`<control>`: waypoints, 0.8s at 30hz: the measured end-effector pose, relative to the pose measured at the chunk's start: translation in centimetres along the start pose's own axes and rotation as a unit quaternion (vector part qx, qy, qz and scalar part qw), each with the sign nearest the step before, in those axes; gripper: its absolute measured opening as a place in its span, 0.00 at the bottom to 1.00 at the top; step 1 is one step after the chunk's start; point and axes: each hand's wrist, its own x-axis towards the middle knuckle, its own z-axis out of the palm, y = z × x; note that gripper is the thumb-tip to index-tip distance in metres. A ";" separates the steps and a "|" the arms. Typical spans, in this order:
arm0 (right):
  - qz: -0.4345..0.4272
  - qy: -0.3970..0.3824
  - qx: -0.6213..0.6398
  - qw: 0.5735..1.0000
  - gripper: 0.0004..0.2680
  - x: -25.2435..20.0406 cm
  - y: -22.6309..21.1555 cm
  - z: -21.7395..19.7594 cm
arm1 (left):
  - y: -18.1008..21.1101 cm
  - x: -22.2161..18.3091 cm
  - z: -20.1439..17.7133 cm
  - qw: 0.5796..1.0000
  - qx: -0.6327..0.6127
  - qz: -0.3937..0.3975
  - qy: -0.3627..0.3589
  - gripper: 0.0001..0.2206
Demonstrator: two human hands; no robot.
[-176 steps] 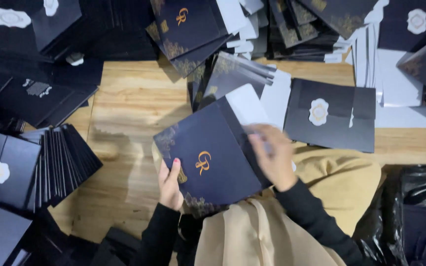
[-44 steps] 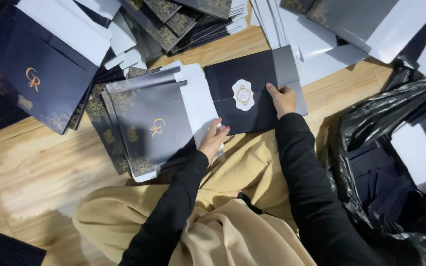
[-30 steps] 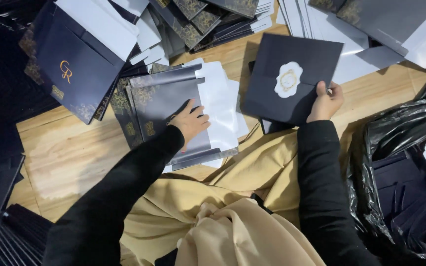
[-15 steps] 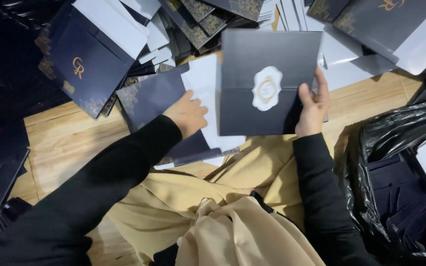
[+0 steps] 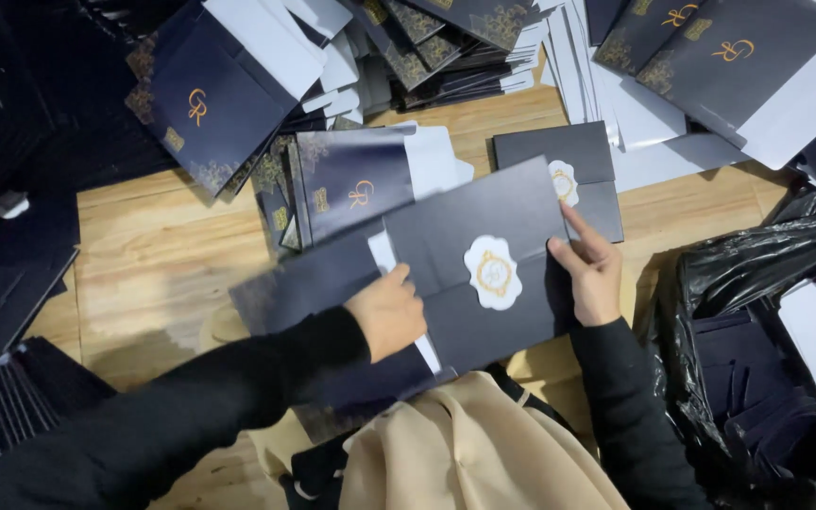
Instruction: Assembling invitation folders by inserting paper sheets into decorative covers and stacking them.
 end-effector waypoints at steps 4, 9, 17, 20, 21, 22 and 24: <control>-0.019 -0.030 -0.012 0.999 0.17 -1.2 1.8 -1.0 | 1.7 -2.2 -0.4 1.000 -0.018 -0.008 0.014 0.06; -0.044 -0.053 -0.015 0.998 0.16 -2.3 0.9 -0.5 | 2.6 -3.6 0.8 0.997 -0.021 -0.038 0.060 0.05; -0.090 -0.067 -0.054 0.992 0.17 -2.9 -1.5 -1.0 | 2.8 -4.0 2.4 0.989 -0.010 -0.071 0.131 0.03; -0.109 -0.072 -0.054 0.990 0.17 -2.9 -1.0 -1.5 | 2.5 -3.3 3.5 0.993 -0.029 -0.075 0.091 0.10; -0.112 -0.073 -0.053 0.990 0.17 -3.0 -1.0 -1.7 | 2.5 -3.4 3.3 0.993 -0.025 -0.075 0.092 0.11; -0.116 -0.073 -0.051 0.989 0.17 -3.1 -1.0 -1.9 | 2.5 -3.5 3.1 0.993 -0.020 -0.076 0.093 0.13; -0.115 -0.069 -0.047 0.990 0.17 -3.6 -0.9 -2.2 | 2.4 -3.8 2.7 0.993 -0.022 -0.073 0.092 0.13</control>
